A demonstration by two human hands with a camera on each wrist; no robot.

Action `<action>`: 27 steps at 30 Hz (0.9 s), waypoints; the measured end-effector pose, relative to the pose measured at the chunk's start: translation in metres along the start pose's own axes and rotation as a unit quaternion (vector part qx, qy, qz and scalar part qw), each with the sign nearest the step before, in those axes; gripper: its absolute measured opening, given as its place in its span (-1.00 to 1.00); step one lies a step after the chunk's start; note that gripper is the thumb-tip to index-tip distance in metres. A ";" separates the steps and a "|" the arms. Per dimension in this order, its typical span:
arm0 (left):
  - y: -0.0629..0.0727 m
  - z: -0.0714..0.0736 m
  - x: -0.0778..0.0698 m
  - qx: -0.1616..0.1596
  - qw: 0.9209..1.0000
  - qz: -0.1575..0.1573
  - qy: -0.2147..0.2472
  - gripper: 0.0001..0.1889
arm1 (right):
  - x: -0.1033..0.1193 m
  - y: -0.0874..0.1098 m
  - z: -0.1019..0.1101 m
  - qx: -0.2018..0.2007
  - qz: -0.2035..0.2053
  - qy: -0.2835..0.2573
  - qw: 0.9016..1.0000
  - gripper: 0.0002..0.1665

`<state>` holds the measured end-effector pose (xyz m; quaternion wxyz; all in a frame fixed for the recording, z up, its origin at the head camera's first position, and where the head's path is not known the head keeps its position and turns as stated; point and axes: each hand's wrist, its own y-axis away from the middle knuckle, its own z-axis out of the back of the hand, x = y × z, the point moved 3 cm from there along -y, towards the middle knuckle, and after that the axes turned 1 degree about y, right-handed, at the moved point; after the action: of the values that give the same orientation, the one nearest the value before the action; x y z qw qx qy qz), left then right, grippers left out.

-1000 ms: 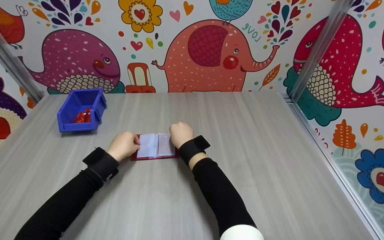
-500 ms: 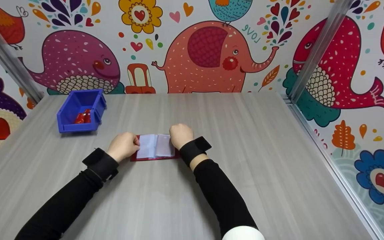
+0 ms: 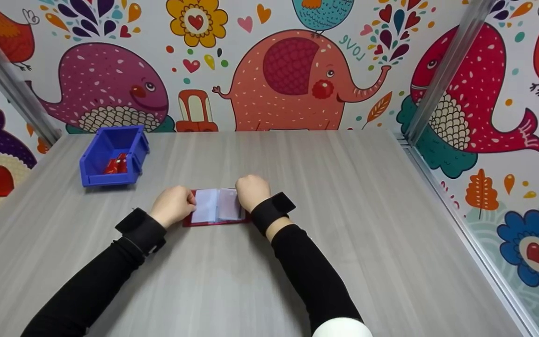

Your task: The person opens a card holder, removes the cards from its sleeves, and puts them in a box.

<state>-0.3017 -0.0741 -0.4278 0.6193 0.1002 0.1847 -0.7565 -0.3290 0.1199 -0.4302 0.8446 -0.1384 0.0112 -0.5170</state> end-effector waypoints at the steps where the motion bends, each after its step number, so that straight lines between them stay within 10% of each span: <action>1: 0.000 0.000 0.000 0.000 1.000 0.000 0.000 -0.87 | 0.001 0.000 0.000 0.003 0.000 -0.002 1.000 -0.94; 27: 0.001 -0.001 0.001 -0.017 1.000 -0.015 0.014 -0.76 | 0.010 -0.003 -0.001 -0.013 0.004 -0.061 0.998 -0.91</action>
<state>-0.3009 -0.0744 -0.4291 0.6069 0.0974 0.2072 -0.7611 -0.3268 0.1096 -0.4295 0.8438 -0.1805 -0.0331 -0.5042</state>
